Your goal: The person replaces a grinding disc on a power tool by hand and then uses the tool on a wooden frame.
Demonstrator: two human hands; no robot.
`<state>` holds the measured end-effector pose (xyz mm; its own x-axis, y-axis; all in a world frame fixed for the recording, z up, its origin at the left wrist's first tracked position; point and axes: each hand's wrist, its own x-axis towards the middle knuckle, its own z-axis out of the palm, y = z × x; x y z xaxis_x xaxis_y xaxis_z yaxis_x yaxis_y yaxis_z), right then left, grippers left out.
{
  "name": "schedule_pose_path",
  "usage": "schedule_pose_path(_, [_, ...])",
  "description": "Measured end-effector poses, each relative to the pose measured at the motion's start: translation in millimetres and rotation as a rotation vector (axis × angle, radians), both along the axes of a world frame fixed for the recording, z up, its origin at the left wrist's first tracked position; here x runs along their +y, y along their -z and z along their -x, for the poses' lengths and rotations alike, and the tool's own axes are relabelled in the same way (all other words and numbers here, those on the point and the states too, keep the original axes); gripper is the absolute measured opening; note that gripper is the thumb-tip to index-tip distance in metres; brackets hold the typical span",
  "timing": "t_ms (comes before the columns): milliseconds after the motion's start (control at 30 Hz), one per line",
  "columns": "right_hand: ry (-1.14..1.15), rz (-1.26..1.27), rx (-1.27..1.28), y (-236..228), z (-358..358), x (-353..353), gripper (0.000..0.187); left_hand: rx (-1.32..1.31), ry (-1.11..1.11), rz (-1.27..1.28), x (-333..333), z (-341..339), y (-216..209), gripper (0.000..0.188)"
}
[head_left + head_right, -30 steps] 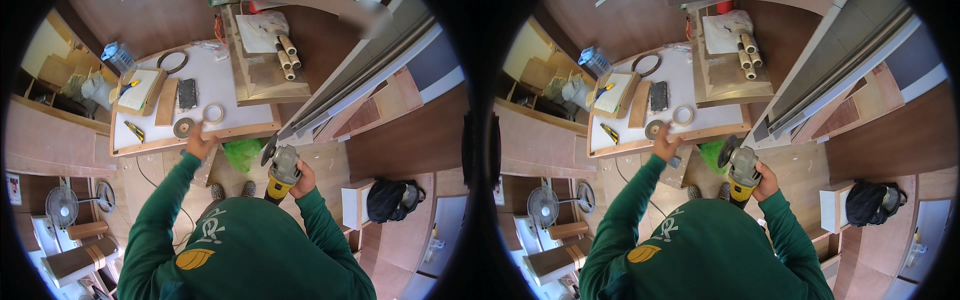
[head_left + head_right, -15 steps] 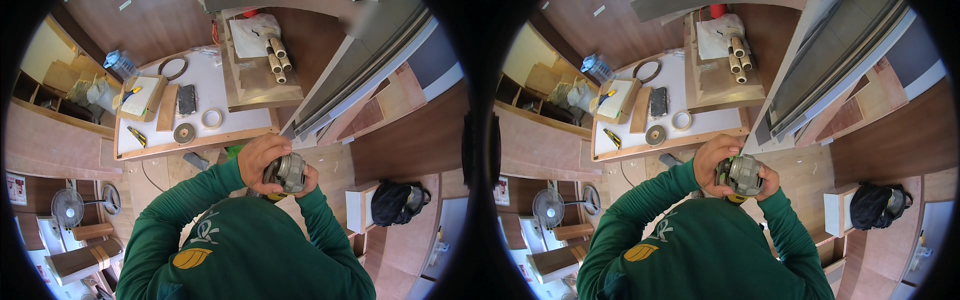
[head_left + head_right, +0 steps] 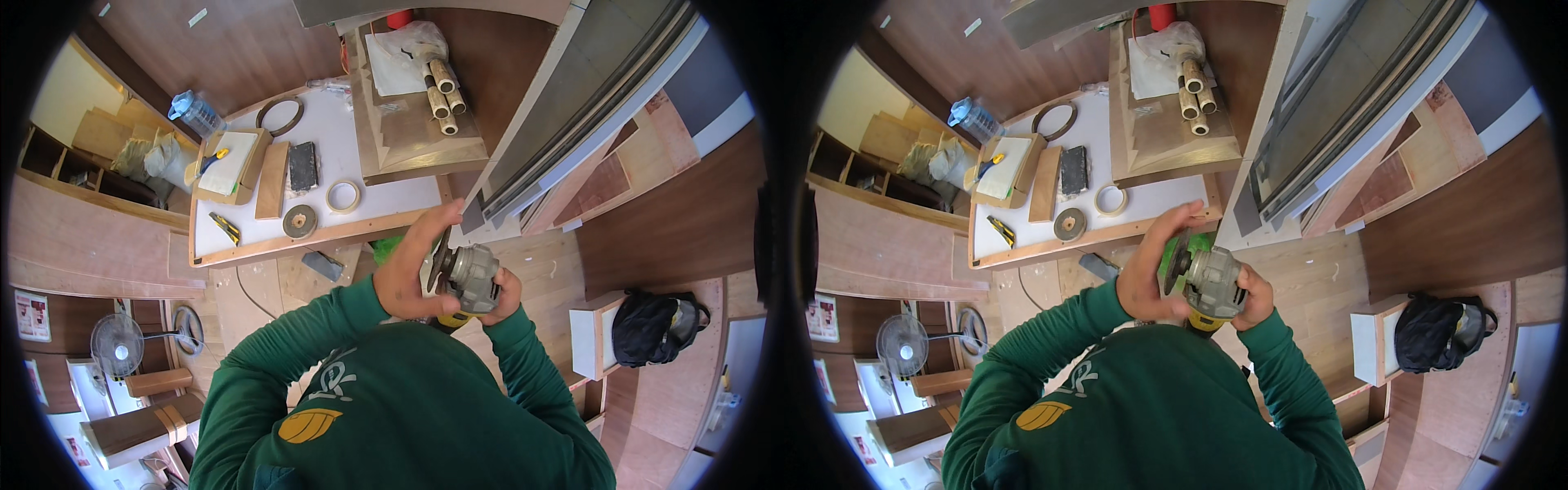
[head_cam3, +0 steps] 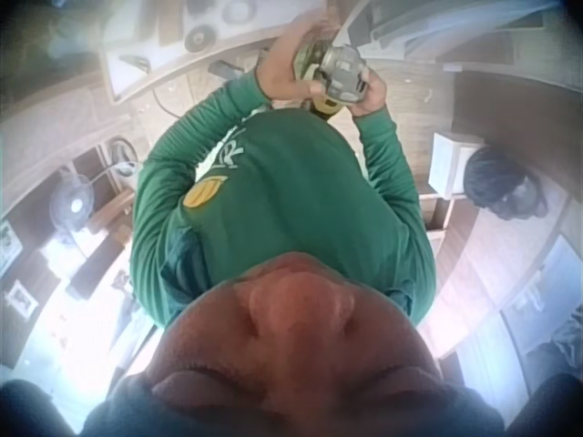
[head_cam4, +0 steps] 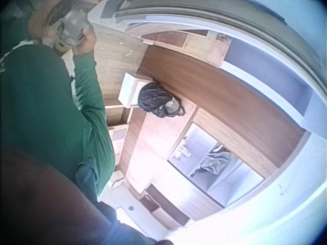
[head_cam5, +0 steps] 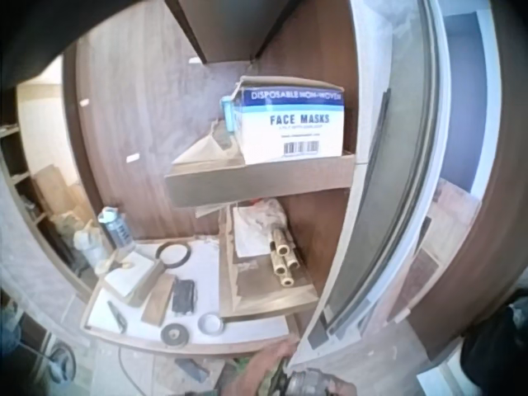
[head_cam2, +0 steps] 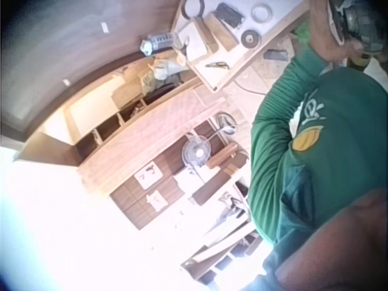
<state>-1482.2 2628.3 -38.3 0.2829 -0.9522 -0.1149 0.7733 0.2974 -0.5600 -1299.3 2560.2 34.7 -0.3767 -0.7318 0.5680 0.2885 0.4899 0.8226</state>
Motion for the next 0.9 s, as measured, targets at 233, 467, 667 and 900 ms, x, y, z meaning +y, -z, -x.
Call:
schedule_pose_path(233, [0.044,-0.051,0.048,-5.7,-2.0,-5.0,0.071,-0.332,0.015,0.140,-20.8,-20.6,-2.4,0.069])
schedule_pose_path(467, [0.040,-0.014,0.032,-3.5,2.0,-1.5,0.071,-0.257,-0.012,0.041,-14.9,-9.2,-14.2,0.069])
schedule_pose_path(667, [-0.004,-0.003,-0.096,-14.8,6.1,-5.5,0.059,-0.016,0.089,0.866,-35.5,5.7,-26.3,0.064])
schedule_pose_path(900, [0.060,0.007,-0.128,-22.8,8.9,-3.6,0.046,-0.071,0.082,0.623,-25.6,9.7,-30.3,0.041])
